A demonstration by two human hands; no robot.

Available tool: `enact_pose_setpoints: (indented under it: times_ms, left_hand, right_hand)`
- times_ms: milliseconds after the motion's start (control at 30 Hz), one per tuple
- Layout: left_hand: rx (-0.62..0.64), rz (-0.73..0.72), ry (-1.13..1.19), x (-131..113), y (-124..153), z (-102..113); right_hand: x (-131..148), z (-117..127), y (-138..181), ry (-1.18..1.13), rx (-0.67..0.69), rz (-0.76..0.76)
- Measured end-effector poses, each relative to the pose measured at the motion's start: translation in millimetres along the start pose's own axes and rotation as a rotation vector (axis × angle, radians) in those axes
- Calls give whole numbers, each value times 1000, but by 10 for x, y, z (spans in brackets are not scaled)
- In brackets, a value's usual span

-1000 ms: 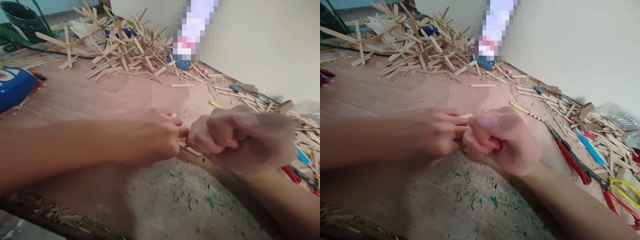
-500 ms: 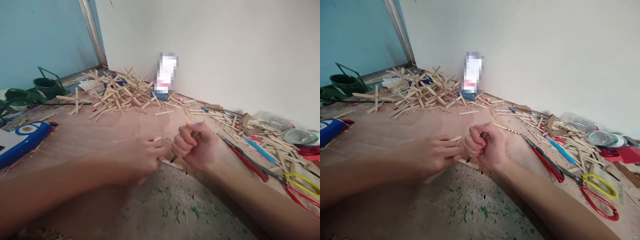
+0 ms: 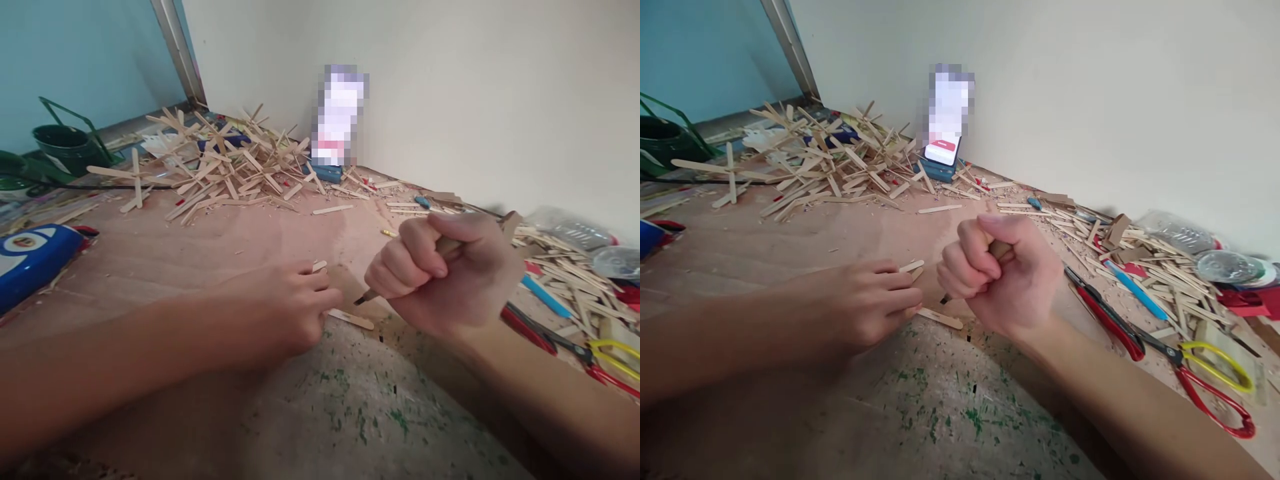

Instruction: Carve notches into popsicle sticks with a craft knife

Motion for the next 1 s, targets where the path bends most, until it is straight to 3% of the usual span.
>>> enact_pose_setpoints:
  times_ms: [200, 467, 700, 900, 1000]
  left_hand:
    - [0, 40, 32, 10, 4, 11]
    - [-16, 22, 110, 8, -4, 78]
    - [53, -74, 249, -176, -97, 113]
    - [18, -52, 232, -234, -125, 100]
    - [-17, -59, 237, -218, -134, 118]
  right_hand:
    - [-88, -82, 26, 26, 153, -95]
    - [-164, -18, 41, 57, 49, -16]
    - [-227, -19, 21, 85, -9, 42]
    - [-170, -58, 20, 31, -81, 7]
    - [-75, -22, 12, 7, -13, -147]
Point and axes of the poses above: each hand's wrist, its own y-axis away from the middle knuckle, its own z-axis out of the back of the hand, x = y × z, the point moved 1 cm from there along -y, towards the middle knuckle, and after that the axes turned 1 degree about y, right-handed, at the moved point
